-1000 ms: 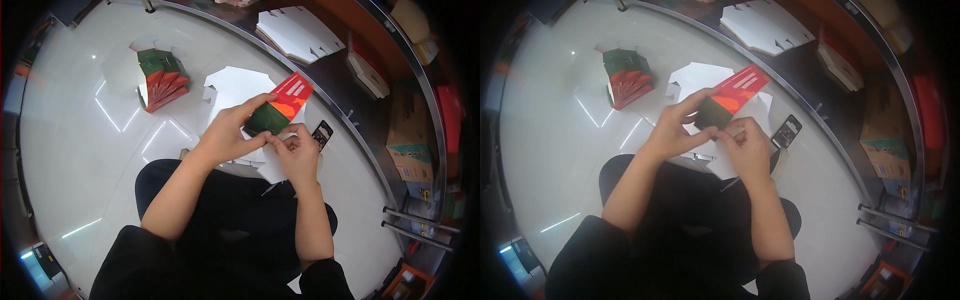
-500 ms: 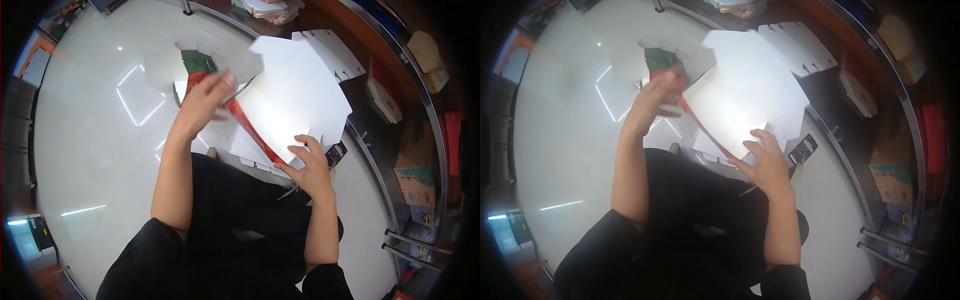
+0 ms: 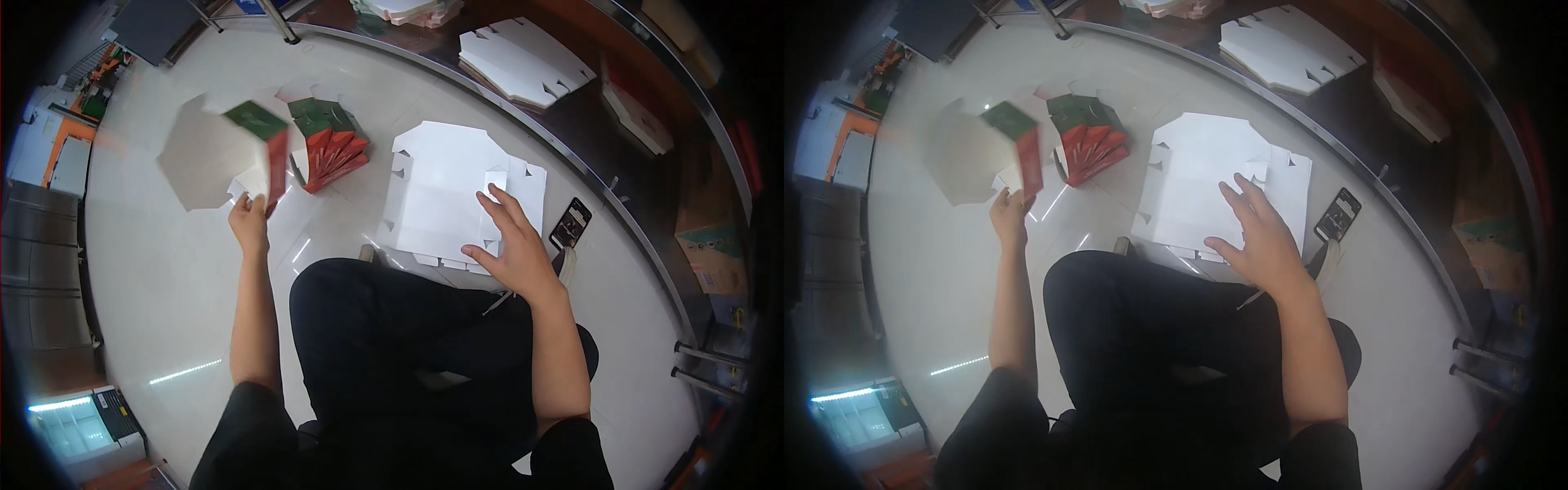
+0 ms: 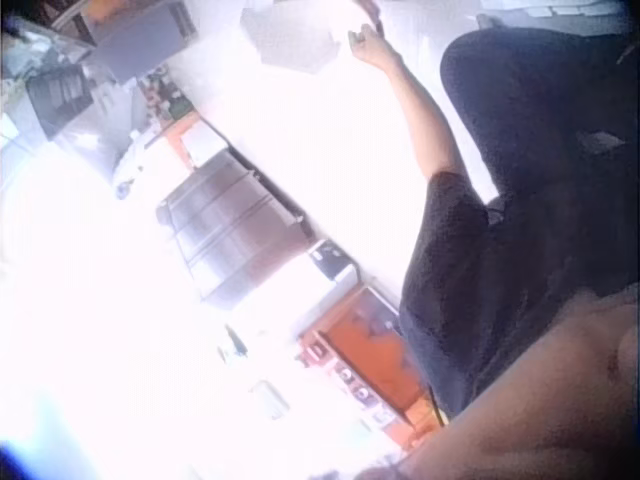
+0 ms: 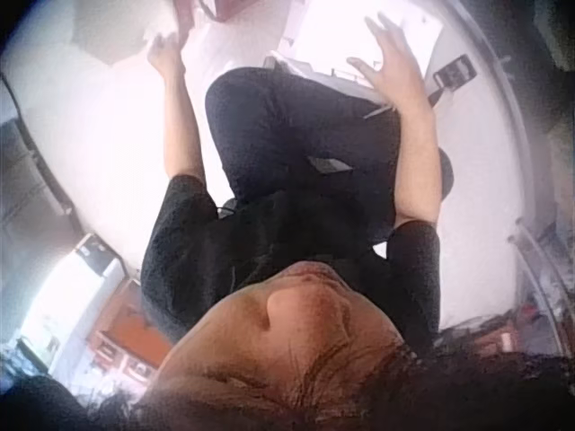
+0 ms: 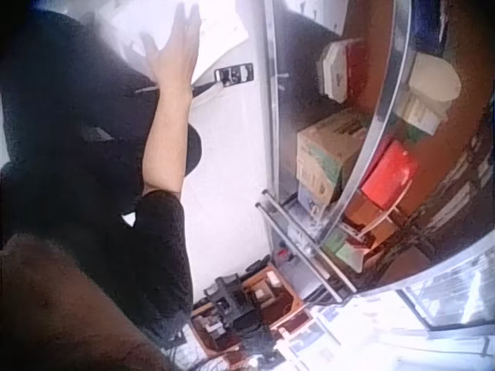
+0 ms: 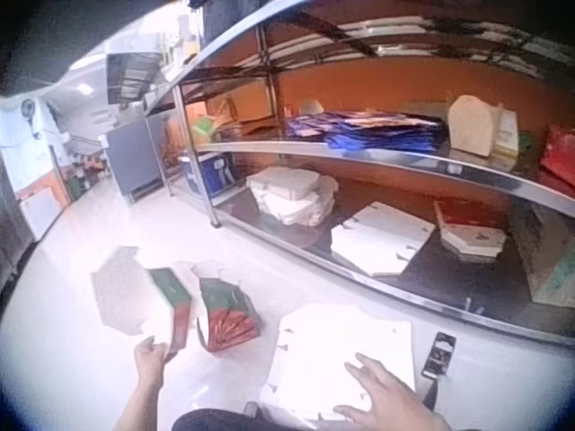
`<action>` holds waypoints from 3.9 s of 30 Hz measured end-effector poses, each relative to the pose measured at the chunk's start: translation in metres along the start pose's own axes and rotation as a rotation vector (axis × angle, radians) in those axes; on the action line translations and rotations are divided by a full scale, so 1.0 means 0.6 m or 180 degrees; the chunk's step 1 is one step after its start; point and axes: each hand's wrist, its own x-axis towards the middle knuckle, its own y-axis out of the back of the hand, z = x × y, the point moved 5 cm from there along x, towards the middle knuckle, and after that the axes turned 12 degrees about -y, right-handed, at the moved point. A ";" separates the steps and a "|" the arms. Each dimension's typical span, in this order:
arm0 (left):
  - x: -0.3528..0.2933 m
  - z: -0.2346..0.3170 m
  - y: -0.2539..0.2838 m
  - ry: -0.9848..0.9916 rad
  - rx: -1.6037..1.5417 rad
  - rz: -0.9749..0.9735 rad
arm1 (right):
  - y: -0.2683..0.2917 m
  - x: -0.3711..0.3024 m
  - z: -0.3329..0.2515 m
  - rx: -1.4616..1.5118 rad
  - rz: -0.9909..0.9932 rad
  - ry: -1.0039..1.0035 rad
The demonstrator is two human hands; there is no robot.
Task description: The person sits on the floor and assembles small rectangular boxes from flat white cardboard pieces. They fold the cardboard along pre-cut lines and insert a green and red printed insert into the formed box. The person repeats this process for several boxes, stacking the finished ones on the floor.
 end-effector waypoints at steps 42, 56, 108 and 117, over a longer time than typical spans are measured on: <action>-0.061 -0.073 0.080 0.0465 0.0111 0.0985 | -0.013 0.091 0.147 0.0152 0.1067 -0.1540; -0.156 0.264 -0.442 0.0338 -0.1263 -0.1664 | 0.112 0.015 0.119 0.2525 0.2103 -0.1185; -0.287 0.285 -0.475 -0.1443 -0.0777 -0.2687 | 0.046 0.028 0.044 0.4465 0.0193 -0.0460; -0.282 0.276 -0.459 -0.1717 -0.0439 -0.2224 | 0.058 0.018 0.050 0.3031 0.1542 -0.0160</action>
